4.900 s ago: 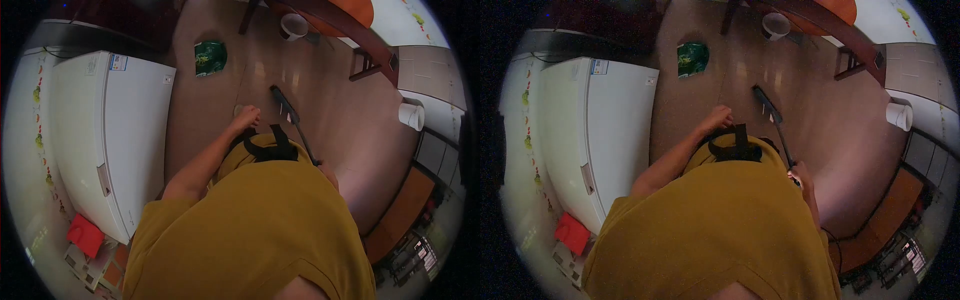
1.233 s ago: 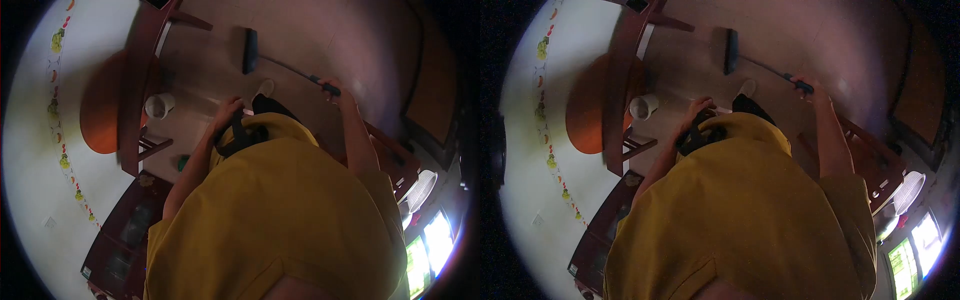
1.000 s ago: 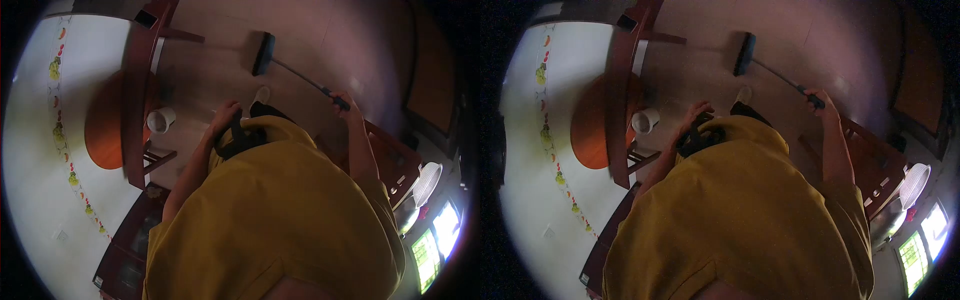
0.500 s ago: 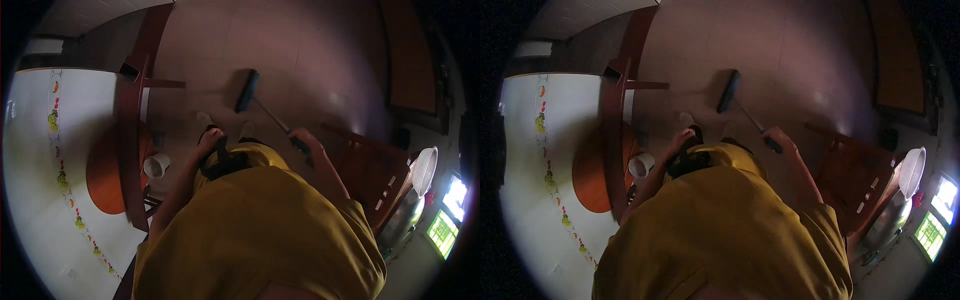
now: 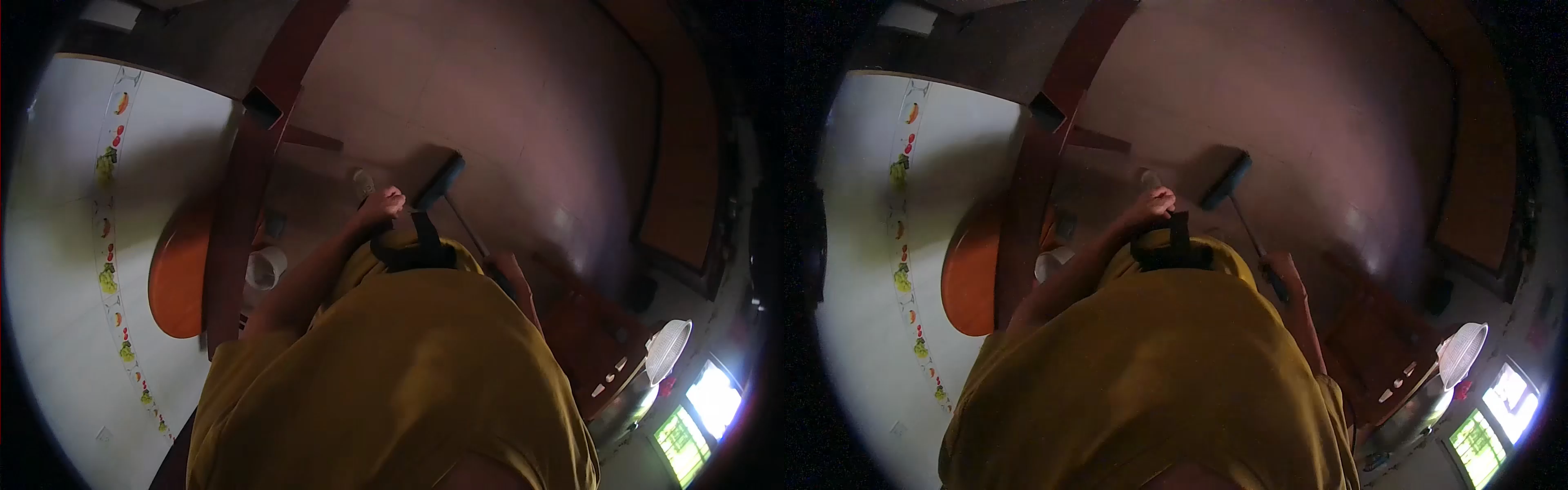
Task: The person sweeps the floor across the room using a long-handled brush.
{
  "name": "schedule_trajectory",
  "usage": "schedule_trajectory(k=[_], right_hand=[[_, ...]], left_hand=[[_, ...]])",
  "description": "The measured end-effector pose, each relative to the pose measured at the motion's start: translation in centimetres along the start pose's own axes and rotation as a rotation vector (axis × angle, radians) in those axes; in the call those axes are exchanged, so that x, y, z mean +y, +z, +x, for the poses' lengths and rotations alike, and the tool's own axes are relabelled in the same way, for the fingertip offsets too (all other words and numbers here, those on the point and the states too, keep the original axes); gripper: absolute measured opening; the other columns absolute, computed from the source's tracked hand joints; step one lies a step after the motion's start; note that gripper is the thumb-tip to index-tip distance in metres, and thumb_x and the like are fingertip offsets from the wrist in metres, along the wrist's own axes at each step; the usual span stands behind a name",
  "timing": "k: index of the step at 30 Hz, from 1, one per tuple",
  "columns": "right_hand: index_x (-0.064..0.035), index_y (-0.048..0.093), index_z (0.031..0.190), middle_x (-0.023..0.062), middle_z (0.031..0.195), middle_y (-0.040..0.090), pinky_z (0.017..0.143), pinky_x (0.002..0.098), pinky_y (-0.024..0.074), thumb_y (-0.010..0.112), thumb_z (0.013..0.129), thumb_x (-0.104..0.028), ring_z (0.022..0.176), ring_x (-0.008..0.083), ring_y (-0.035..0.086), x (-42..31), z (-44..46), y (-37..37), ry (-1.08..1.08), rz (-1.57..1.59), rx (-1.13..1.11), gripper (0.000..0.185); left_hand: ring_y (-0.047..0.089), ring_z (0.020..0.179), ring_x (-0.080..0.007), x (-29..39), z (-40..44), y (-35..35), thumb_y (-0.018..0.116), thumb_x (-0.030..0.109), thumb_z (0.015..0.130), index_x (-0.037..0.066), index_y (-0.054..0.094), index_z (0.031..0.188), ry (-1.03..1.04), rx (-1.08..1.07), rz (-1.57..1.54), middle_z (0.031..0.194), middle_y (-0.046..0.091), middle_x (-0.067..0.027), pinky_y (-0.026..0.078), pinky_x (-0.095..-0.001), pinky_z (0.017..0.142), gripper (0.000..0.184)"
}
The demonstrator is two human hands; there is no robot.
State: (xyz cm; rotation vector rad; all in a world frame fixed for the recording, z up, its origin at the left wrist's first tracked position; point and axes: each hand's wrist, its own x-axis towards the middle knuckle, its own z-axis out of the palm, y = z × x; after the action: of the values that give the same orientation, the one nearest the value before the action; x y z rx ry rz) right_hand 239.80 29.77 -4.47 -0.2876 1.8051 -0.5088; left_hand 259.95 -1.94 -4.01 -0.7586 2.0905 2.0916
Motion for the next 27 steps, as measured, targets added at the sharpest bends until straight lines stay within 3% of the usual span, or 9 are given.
schedule_trajectory(k=[1,2,5,9,14,16,19,24,27], right_hand=[[0.0006,0.066,0.077,0.0143,0.062,0.060,0.054,0.0305,0.0475,0.059,0.073,-0.013,0.058,0.0158,0.060,-1.4,0.5,0.6,-0.179,-0.243,-0.014,0.017],[0.0026,0.065,0.074,0.0142,0.060,0.058,0.051,0.0315,0.0466,0.062,0.069,-0.014,0.055,0.0155,0.060,-2.5,0.8,1.3,-0.357,-0.481,-0.025,0.018],[0.0044,0.063,0.075,0.0129,0.058,0.056,0.054,0.0329,0.0454,0.062,0.067,-0.014,0.059,0.0144,0.058,-4.3,3.3,4.9,-0.067,-0.088,0.235,0.020],[0.0066,0.061,0.075,0.0130,0.058,0.055,0.056,0.0354,0.0445,0.062,0.067,-0.014,0.060,0.0134,0.055,-16.9,-0.2,5.8,0.007,-0.021,0.225,0.022],[0.0084,0.060,0.078,0.0148,0.061,0.058,0.056,0.0363,0.0450,0.058,0.066,-0.010,0.058,0.0176,0.056,-23.1,2.8,4.8,-0.121,-0.147,0.085,0.022],[0.0088,0.060,0.077,0.0149,0.063,0.059,0.056,0.0354,0.0470,0.059,0.066,-0.011,0.059,0.0188,0.059,-26.1,4.1,4.2,-0.179,-0.238,0.037,0.023],[0.0102,0.059,0.074,0.0157,0.063,0.060,0.054,0.0340,0.0484,0.059,0.066,-0.011,0.057,0.0200,0.060,-30.0,6.7,3.9,-0.176,-0.287,-0.098,0.022],[0.0109,0.057,0.074,0.0145,0.062,0.058,0.050,0.0334,0.0468,0.056,0.068,-0.010,0.054,0.0198,0.057,-36.6,12.2,3.1,-0.164,-0.311,-0.250,0.022],[0.0107,0.058,0.077,0.0151,0.065,0.060,0.047,0.0320,0.0479,0.058,0.070,-0.010,0.051,0.0200,0.059,-40.1,16.3,2.4,-0.183,-0.289,-0.487,0.022]], left_hand=[[0.054,0.076,-0.0113,0.8,0.1,-1.1,0.049,0.025,0.092,0.001,0.054,0.097,-0.283,-0.052,-0.173,0.088,0.055,-0.0050,0.043,-0.0265,0.066,0.025],[0.054,0.076,-0.0113,0.7,0.3,-2.2,0.049,0.025,0.092,0.001,0.054,0.097,-0.292,-0.060,-0.175,0.088,0.055,-0.0050,0.043,-0.0265,0.066,0.025],[0.051,0.073,-0.0088,0.9,2.0,-4.6,0.047,0.026,0.093,0.002,0.054,0.098,-0.216,-0.180,-0.108,0.084,0.054,-0.0033,0.042,-0.0248,0.066,0.025],[0.049,0.073,-0.0078,1.6,1.8,-7.8,0.049,0.027,0.092,0.002,0.054,0.098,-0.211,-0.146,-0.145,0.081,0.054,-0.0018,0.041,-0.0239,0.066,0.026],[0.056,0.067,-0.0170,-1.6,2.4,-11.4,0.049,0.025,0.086,-0.002,0.056,0.094,-0.094,0.125,-0.007,0.078,0.059,-0.0091,0.045,-0.0297,0.062,0.029],[0.057,0.069,-0.0196,-1.7,2.1,-12.9,0.048,0.028,0.085,-0.002,0.057,0.097,-0.197,0.161,-0.082,0.082,0.059,-0.0101,0.046,-0.0311,0.064,0.033],[0.057,0.077,-0.0165,0.8,0.8,-14.8,0.049,0.027,0.087,0.002,0.055,0.108,-0.422,0.130,-0.232,0.090,0.060,-0.0075,0.046,-0.0291,0.066,0.033],[0.056,0.078,-0.0162,0.9,0.9,-16.8,0.050,0.031,0.087,0.004,0.056,0.109,-0.442,0.270,-0.339,0.091,0.060,-0.0066,0.046,-0.0294,0.067,0.036],[0.057,0.078,-0.0167,3.7,2.2,-18.3,0.051,0.037,0.088,0.008,0.053,0.116,-0.449,0.342,-0.302,0.094,0.061,-0.0074,0.047,-0.0294,0.071,0.040]])
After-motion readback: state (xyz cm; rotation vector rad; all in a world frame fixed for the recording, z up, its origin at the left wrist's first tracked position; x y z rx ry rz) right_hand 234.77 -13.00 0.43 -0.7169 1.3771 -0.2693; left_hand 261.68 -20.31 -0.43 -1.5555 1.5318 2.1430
